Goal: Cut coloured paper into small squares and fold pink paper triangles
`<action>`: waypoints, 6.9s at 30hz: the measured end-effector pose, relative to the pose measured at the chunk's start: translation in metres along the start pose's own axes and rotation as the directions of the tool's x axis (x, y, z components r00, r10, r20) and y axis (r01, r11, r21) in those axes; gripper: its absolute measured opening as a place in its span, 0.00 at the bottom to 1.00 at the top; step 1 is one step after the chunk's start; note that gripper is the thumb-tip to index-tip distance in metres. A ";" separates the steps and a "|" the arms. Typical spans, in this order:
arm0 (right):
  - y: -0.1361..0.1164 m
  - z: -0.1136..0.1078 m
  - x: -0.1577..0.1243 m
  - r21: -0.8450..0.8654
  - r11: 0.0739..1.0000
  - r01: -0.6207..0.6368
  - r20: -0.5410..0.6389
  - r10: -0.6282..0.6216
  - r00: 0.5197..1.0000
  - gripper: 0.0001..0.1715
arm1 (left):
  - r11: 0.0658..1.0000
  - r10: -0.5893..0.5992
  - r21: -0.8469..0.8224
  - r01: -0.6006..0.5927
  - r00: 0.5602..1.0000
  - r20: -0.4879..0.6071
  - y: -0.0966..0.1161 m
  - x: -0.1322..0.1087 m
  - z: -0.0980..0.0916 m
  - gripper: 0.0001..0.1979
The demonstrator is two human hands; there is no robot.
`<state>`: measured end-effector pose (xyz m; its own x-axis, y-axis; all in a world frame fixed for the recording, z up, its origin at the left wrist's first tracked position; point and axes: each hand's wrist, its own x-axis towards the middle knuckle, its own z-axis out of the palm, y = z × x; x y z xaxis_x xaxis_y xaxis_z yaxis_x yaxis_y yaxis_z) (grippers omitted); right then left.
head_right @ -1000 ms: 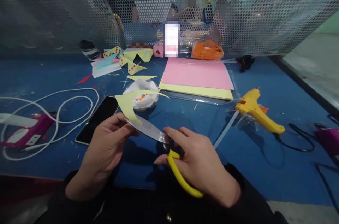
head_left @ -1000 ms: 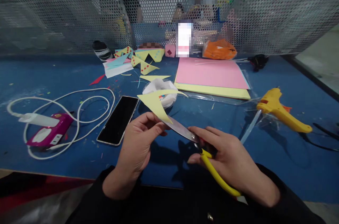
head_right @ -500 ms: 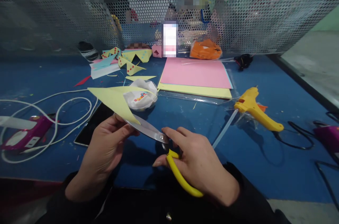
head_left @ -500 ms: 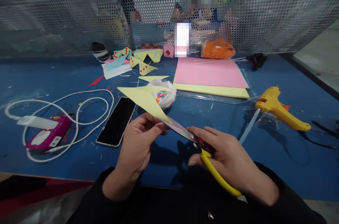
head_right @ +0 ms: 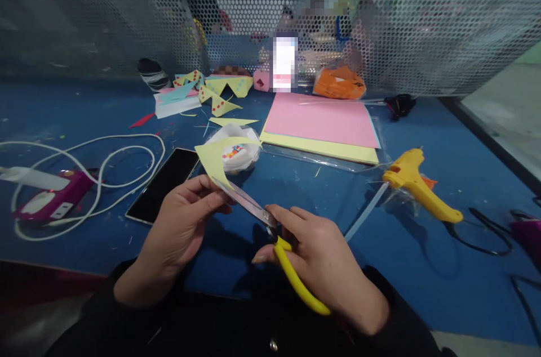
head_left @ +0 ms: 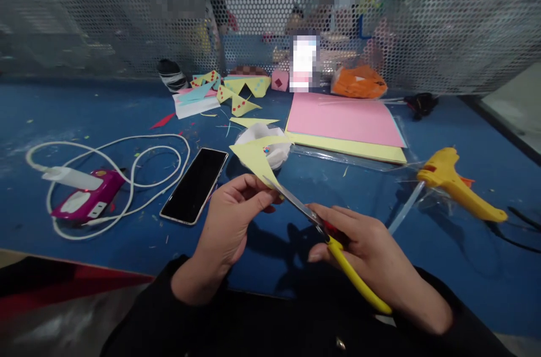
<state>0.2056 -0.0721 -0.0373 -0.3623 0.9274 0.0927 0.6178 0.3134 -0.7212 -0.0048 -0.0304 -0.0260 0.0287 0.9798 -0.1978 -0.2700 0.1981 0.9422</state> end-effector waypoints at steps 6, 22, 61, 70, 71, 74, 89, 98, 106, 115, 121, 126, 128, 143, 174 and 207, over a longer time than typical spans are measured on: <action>0.003 0.001 -0.001 0.057 0.997 -0.042 0.022 0.041 0.999 0.27 | 0.999 -0.027 -0.021 0.027 1.000 -0.004 -0.001 0.001 0.000 0.04; 0.000 -0.003 0.003 0.191 0.977 -0.098 0.114 0.077 0.991 0.29 | 0.999 0.052 0.014 -0.052 0.998 0.035 0.004 -0.001 -0.005 0.04; 0.006 0.003 -0.003 0.124 0.992 -0.035 0.044 0.029 0.999 0.34 | 0.995 0.073 0.068 -0.079 0.993 0.092 -0.001 0.000 -0.007 0.05; 0.005 0.001 -0.002 0.102 0.994 -0.029 0.041 0.025 0.999 0.33 | 0.993 0.081 0.076 -0.085 0.995 0.060 0.002 0.002 -0.015 0.07; 0.005 0.001 -0.002 0.096 0.995 -0.029 0.041 0.025 0.999 0.33 | 0.993 0.086 0.073 -0.089 0.995 0.040 0.003 0.003 -0.016 0.06; 0.004 0.001 -0.002 0.084 0.996 -0.039 0.054 0.035 0.998 0.33 | 0.992 0.098 0.080 -0.099 0.995 0.015 0.006 0.004 -0.017 0.05; 0.000 -0.004 -0.004 0.081 0.992 -0.102 0.115 0.092 0.989 0.40 | 0.998 0.066 0.008 -0.067 0.996 0.051 0.002 0.005 -0.018 0.03; -0.002 -0.006 -0.002 0.051 0.995 -0.082 0.111 0.076 0.991 0.42 | 0.997 0.061 0.032 -0.063 0.997 0.054 0.004 0.003 -0.015 0.03; -0.001 -0.001 -0.002 0.085 0.995 -0.060 0.081 0.054 0.995 0.44 | 0.998 0.061 0.017 -0.062 0.996 0.060 0.003 0.003 -0.014 0.03; 0.002 0.002 -0.004 0.074 0.997 -0.030 0.068 0.025 0.997 0.42 | 0.998 0.058 0.000 -0.058 0.996 0.063 0.004 0.001 -0.013 0.04; 0.003 0.002 -0.005 0.048 0.999 -0.006 0.040 0.004 0.999 0.39 | 0.999 0.051 0.014 -0.052 0.997 0.054 0.003 0.002 -0.014 0.04; 0.002 0.001 -0.005 0.033 0.999 0.002 0.036 -0.003 0.999 0.40 | 0.998 0.070 -0.001 -0.070 0.996 0.051 0.005 0.002 -0.017 0.03; 0.002 0.001 -0.006 0.042 0.999 -0.016 0.038 0.014 0.999 0.40 | 0.996 0.092 0.004 -0.092 0.995 0.043 0.006 0.003 -0.018 0.02; 0.004 0.001 -0.005 0.031 0.999 -0.043 0.065 0.041 0.997 0.39 | 0.994 0.110 0.023 -0.111 0.993 0.040 0.005 0.004 -0.020 0.03; -0.003 0.001 -0.001 -0.051 0.994 0.098 0.026 -0.096 0.995 0.34 | 0.990 0.120 0.063 -0.127 0.986 0.117 0.005 0.002 -0.020 0.03; -0.001 -0.002 -0.004 -0.056 0.998 0.032 0.051 -0.029 0.998 0.36 | 0.984 0.100 0.144 -0.106 0.994 0.049 0.010 0.002 -0.020 0.04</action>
<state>0.2078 -0.0755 -0.0362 -0.4155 0.9062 0.0785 0.6436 0.3539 -0.6786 -0.0267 -0.0267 -0.0229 0.0485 0.9948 -0.0895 -0.1303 0.0951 0.9869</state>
